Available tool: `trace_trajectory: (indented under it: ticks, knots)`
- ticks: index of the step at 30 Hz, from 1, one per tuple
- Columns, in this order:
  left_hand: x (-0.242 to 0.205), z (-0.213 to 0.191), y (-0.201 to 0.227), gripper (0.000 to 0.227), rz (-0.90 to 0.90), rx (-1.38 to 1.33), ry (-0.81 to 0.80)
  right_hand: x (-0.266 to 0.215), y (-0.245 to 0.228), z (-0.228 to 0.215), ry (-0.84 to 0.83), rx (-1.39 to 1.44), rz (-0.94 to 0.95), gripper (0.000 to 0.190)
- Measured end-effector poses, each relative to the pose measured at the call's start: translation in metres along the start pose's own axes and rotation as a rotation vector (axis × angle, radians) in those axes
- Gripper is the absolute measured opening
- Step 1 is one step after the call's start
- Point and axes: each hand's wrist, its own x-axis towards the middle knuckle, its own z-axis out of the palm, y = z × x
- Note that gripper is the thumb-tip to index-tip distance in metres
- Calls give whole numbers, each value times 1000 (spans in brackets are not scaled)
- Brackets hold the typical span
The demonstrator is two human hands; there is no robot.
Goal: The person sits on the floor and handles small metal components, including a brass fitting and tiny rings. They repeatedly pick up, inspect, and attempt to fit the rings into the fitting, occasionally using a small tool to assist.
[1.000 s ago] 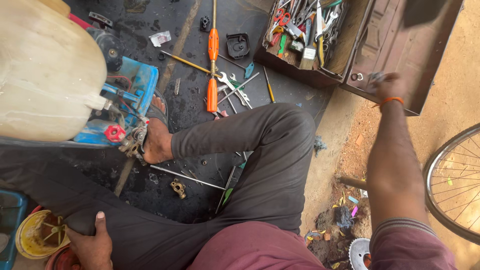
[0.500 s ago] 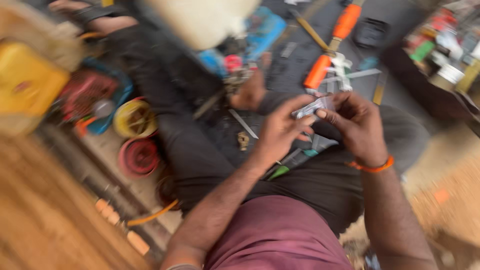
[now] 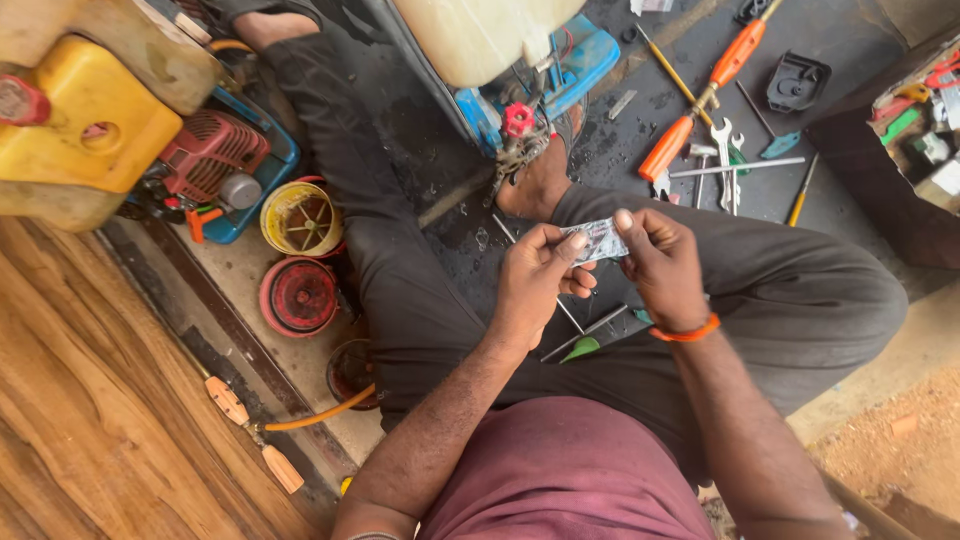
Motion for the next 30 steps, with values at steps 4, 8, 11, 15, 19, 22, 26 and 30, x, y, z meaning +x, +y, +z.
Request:
trace_trajectory:
  ticks: [4,8,11,15,19,22,26,30]
  knots:
    - [1,-4,-2,27,-15,60,55,0,-14,9,-72,38,73,42]
    - [0,-10,-3,26,-8,69,82,3,-23,2,38,63,447,11]
    - [0,-9,-5,25,-39,62,88,6,-4,0,-149,152,193,14]
    - [-2,-3,-10,29,-149,25,117,4,22,-4,-161,114,66,34]
    - [-1,-7,-10,34,-15,226,189,4,19,-14,-166,130,305,36]
    - [4,-10,-9,36,41,262,178,9,17,-16,-216,74,333,38]
    - [4,-5,-16,34,-13,171,153,9,34,-12,-152,103,247,42]
    - [7,-5,-16,33,-14,113,114,12,33,-6,-257,439,342,51]
